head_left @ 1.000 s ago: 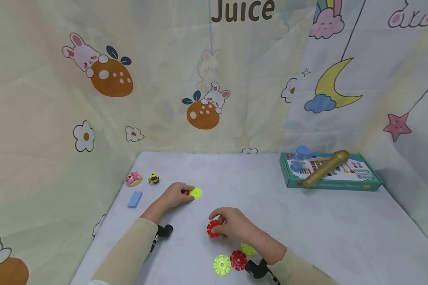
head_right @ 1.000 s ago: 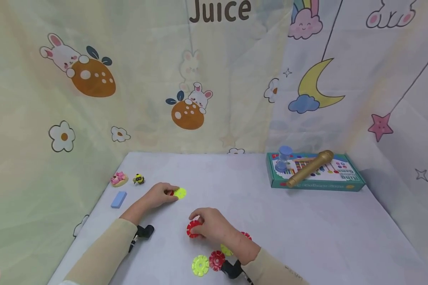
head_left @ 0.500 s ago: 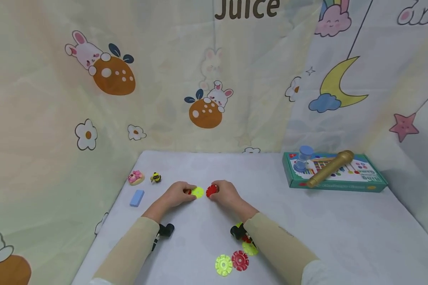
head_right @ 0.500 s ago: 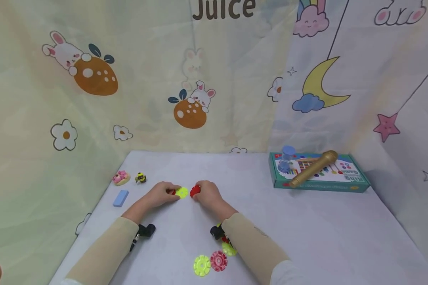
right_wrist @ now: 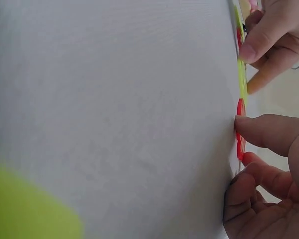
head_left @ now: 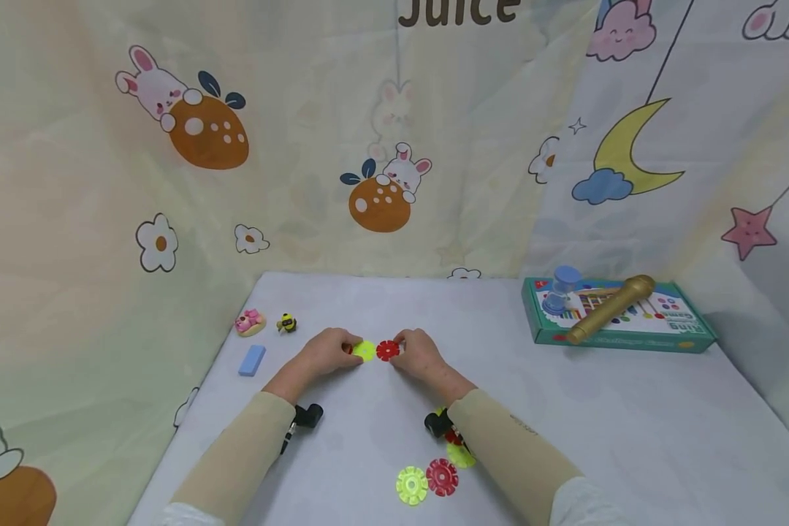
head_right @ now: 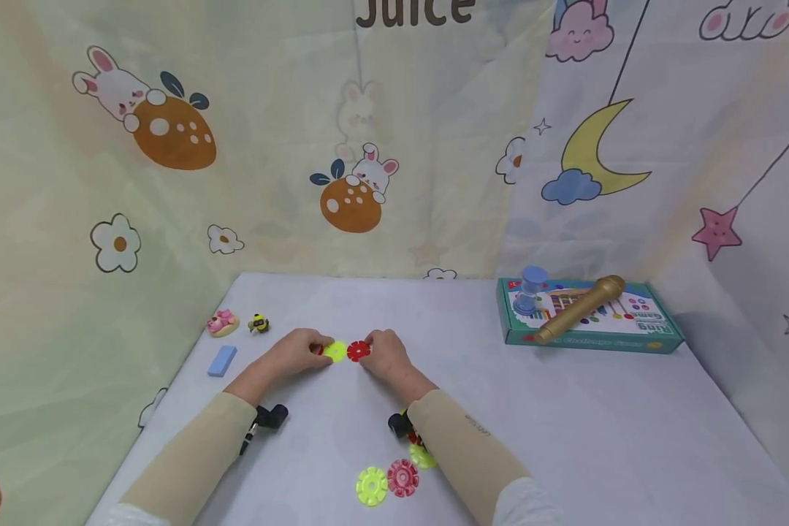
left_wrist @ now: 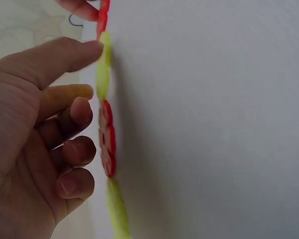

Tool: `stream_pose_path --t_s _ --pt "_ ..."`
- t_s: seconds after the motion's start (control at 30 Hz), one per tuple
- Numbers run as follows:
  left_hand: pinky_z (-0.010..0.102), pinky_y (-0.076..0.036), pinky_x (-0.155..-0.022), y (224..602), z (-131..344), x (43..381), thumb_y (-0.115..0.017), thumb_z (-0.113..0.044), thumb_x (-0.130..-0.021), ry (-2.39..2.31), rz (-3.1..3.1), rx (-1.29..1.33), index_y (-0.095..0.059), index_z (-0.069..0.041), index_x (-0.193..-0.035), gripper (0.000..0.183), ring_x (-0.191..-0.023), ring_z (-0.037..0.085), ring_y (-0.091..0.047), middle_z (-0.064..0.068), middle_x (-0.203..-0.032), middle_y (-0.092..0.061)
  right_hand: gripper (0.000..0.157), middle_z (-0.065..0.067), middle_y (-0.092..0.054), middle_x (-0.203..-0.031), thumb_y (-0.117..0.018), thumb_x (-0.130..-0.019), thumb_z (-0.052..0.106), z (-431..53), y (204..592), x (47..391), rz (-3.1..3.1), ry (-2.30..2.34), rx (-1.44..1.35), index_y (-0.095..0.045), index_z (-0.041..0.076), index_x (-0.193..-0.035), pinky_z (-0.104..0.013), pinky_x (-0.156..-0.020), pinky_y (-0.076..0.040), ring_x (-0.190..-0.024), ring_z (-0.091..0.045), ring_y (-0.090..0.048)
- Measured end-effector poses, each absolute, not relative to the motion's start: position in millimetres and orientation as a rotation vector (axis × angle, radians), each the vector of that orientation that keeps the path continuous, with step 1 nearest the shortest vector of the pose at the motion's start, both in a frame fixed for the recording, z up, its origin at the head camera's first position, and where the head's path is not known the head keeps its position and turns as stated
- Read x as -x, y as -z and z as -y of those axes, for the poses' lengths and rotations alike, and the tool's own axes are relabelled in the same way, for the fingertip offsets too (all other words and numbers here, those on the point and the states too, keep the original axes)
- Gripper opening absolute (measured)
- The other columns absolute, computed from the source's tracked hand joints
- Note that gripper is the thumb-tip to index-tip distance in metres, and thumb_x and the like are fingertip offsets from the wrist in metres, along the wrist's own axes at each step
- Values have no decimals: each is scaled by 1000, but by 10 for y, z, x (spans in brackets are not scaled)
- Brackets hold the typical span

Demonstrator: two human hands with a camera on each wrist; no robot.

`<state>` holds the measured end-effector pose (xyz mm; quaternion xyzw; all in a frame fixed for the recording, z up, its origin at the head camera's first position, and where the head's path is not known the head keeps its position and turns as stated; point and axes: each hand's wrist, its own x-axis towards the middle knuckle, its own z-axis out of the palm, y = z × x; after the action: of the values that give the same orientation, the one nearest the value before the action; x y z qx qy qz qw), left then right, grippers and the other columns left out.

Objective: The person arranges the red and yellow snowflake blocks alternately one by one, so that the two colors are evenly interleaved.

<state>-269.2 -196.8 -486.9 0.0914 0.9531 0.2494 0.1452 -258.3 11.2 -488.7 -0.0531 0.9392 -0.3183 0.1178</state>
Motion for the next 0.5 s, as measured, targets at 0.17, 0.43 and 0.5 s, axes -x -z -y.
stream_pose_path --t_s 0.17,0.43,0.5 --pt "31 -40 -61 4831 1800 2720 -75 -37 -78 -714 -2740 -390 -60 -17 -129 56 -73 16 -49 3 -74 -53 39 -4 -51 -93 -78 -77 21 -140 4909 2608 -2734 955 146 -62 8 -110 -31 -74 -46 -85 -19 -48" --pt "30 -43 -67 4965 1598 2747 -74 -36 -80 -792 -2709 -444 -62 -16 -127 52 -82 16 -50 -3 -87 -58 35 -4 -49 -90 -77 -78 21 -183 4934 2627 -2710 992 172 -63 9 -108 -30 -68 -43 -83 -19 -47" --pt "30 -44 -72 4980 1592 2742 -74 -36 -81 -811 -2712 -417 -62 -18 -126 50 -87 16 -51 -5 -95 -60 36 -4 -50 -90 -76 -79 21 -197 4918 2628 -2694 1002 187 -63 9 -110 -30 -67 -42 -84 -19 -47"
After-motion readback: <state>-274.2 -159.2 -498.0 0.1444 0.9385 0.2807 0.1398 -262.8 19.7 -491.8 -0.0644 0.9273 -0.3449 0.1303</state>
